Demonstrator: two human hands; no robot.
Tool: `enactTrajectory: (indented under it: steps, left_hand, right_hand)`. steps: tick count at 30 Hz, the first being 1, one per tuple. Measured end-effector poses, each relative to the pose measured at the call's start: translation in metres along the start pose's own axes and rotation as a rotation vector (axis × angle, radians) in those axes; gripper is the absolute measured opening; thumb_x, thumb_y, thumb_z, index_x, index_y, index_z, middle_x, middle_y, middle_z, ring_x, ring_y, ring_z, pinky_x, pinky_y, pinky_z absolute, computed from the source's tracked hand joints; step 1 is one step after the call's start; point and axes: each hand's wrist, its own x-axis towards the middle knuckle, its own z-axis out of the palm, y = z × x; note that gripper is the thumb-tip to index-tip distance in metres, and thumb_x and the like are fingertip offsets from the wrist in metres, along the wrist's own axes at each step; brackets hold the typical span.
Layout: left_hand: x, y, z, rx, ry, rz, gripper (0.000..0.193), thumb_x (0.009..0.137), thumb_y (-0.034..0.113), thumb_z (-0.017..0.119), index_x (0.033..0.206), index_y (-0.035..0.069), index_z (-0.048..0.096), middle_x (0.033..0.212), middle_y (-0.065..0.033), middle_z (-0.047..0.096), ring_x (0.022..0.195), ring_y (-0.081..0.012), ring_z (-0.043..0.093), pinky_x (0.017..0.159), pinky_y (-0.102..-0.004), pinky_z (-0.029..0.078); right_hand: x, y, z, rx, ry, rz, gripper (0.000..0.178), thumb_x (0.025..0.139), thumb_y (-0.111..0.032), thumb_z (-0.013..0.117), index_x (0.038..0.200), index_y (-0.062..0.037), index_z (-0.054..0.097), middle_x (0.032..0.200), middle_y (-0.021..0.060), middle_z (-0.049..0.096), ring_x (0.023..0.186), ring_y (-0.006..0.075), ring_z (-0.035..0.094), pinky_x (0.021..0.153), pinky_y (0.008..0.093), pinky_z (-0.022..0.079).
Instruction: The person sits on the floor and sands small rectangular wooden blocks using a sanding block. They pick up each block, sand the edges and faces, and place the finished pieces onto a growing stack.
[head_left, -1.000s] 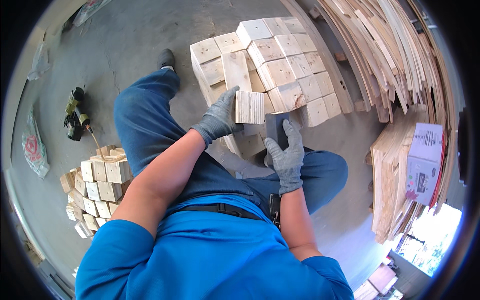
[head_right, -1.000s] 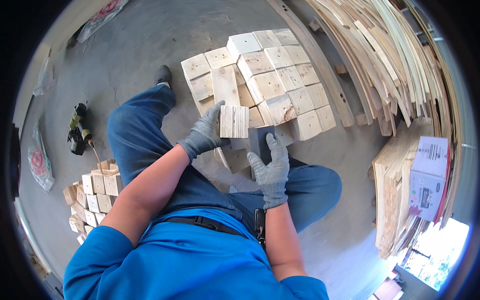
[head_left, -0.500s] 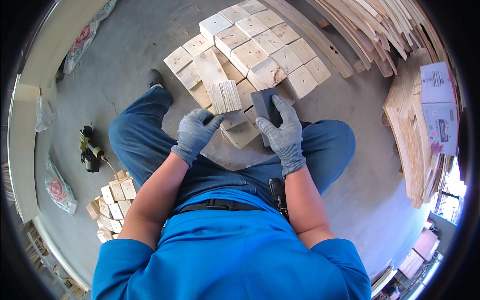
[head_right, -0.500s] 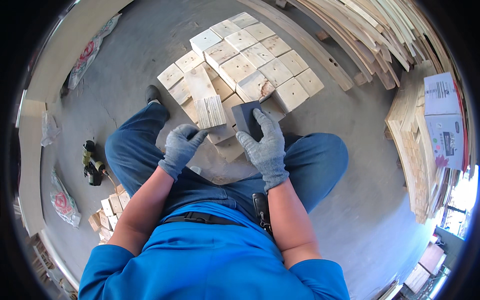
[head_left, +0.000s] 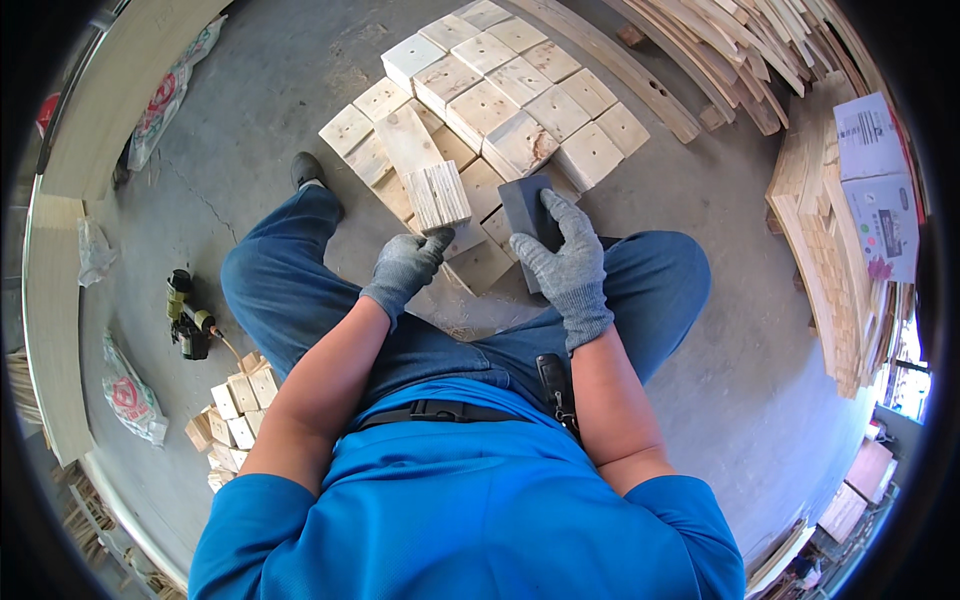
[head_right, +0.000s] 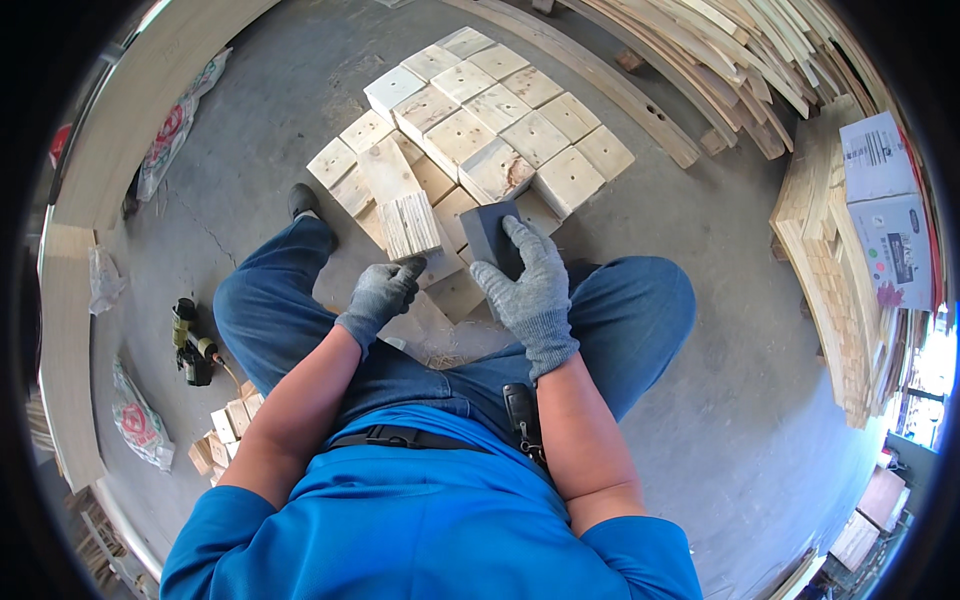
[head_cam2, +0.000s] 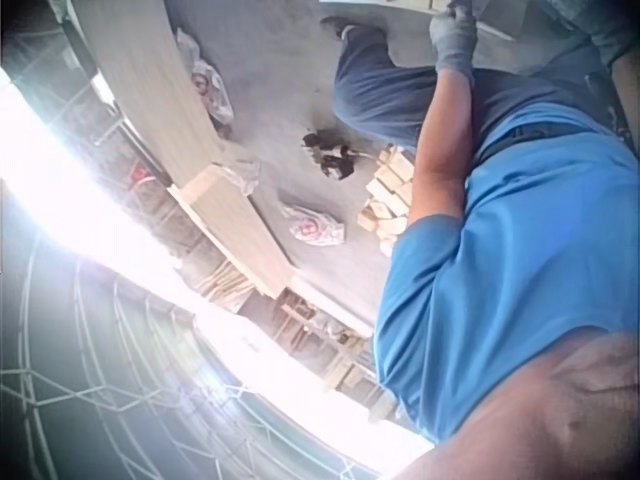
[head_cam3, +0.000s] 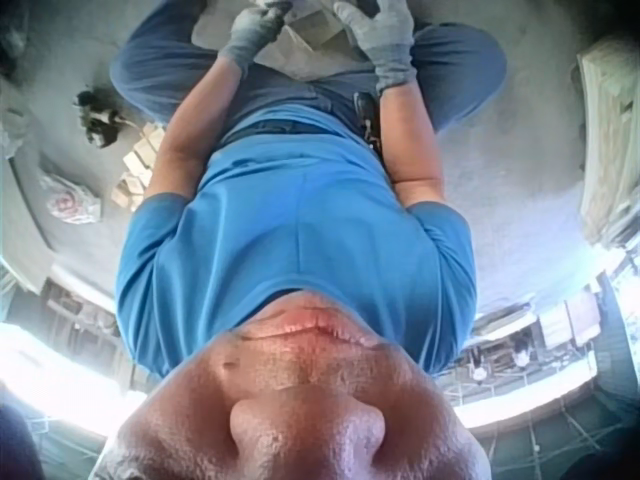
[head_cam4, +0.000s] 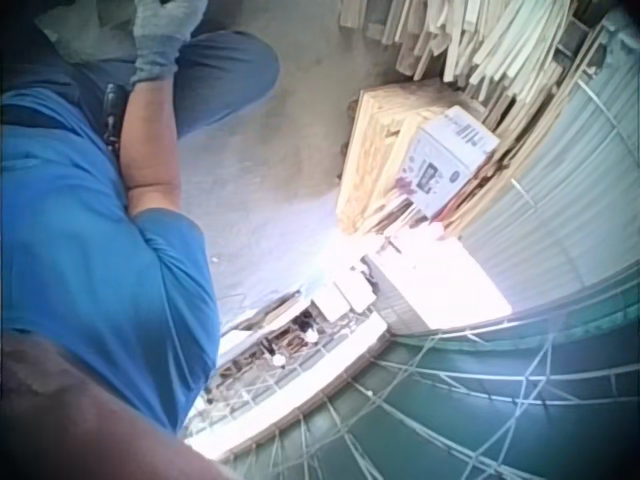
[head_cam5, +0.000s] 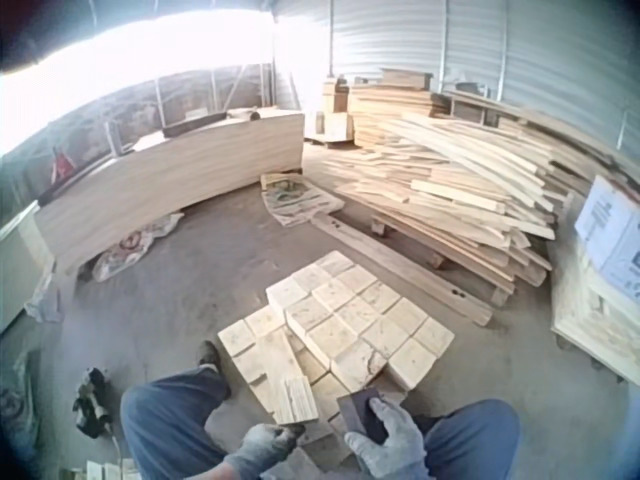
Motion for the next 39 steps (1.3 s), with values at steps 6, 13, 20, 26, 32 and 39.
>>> enactTrajectory:
  steps: [6, 13, 20, 26, 32, 39]
  left_hand:
    - [0.013, -0.027, 0.001, 0.019, 0.057, 0.173, 0.063, 0.1, 0.066, 0.066, 0.1, 0.004, 0.083, 0.078, -0.012, 0.076, 0.072, -0.0252, 0.075, 0.076, -0.0393, 0.059]
    - [-0.006, 0.01, -0.007, -0.08, -0.029, 0.005, 0.055, 0.099, 0.057, 0.071, 0.115, 0.006, 0.083, 0.085, -0.0123, 0.079, 0.076, -0.022, 0.075, 0.077, -0.0378, 0.06]
    - [-0.001, -0.008, -0.002, -0.079, 0.036, 0.168, 0.036, 0.096, 0.037, 0.078, 0.098, 0.002, 0.081, 0.077, -0.011, 0.073, 0.07, -0.0171, 0.071, 0.067, -0.0354, 0.057]
    - [-0.022, -0.006, -0.006, -1.193, -0.497, -0.06, 0.02, 0.102, 0.018, 0.073, 0.12, 0.009, 0.072, 0.1, -0.0056, 0.074, 0.078, -0.0193, 0.071, 0.076, -0.0386, 0.061]
    - [-0.029, 0.005, 0.017, -1.337, -0.335, -0.124, 0.023, 0.106, 0.018, 0.066, 0.128, 0.011, 0.067, 0.105, -0.0057, 0.074, 0.092, -0.0232, 0.073, 0.086, -0.0455, 0.062]
    - [-0.03, 0.015, 0.023, -1.343, -0.261, -0.125, 0.018, 0.108, 0.018, 0.063, 0.124, 0.01, 0.068, 0.101, -0.0044, 0.071, 0.083, -0.0205, 0.069, 0.081, -0.042, 0.06]
  right_hand:
    - [0.003, -0.005, 0.006, -0.005, -0.026, -0.003, 0.07, 0.082, -0.024, 0.094, 0.141, -0.0004, 0.066, 0.138, 0.023, 0.068, 0.127, 0.0386, 0.067, 0.111, 0.0445, 0.054]
    - [0.002, -0.004, 0.008, -0.033, -0.052, 0.012, 0.07, 0.082, -0.026, 0.094, 0.141, -0.0005, 0.066, 0.137, 0.0228, 0.068, 0.126, 0.0383, 0.067, 0.111, 0.0445, 0.054]
    - [0.004, -0.005, 0.009, -0.036, -0.069, 0.029, 0.071, 0.082, -0.026, 0.094, 0.142, -0.0002, 0.066, 0.138, 0.023, 0.068, 0.126, 0.0379, 0.067, 0.111, 0.0442, 0.054]
    - [0.004, -0.002, 0.011, -0.032, -0.068, 0.024, 0.071, 0.082, -0.025, 0.095, 0.142, 0.0005, 0.066, 0.138, 0.0237, 0.067, 0.126, 0.0382, 0.067, 0.111, 0.0444, 0.054]
    - [0.003, 0.001, 0.015, 0.005, -0.086, 0.017, 0.071, 0.082, -0.024, 0.095, 0.141, 0.0011, 0.066, 0.138, 0.024, 0.067, 0.126, 0.0384, 0.067, 0.111, 0.0446, 0.054]
    - [0.005, 0.004, 0.014, -0.008, -0.107, 0.019, 0.071, 0.082, -0.024, 0.095, 0.141, 0.0013, 0.065, 0.138, 0.024, 0.067, 0.127, 0.039, 0.067, 0.112, 0.0447, 0.053]
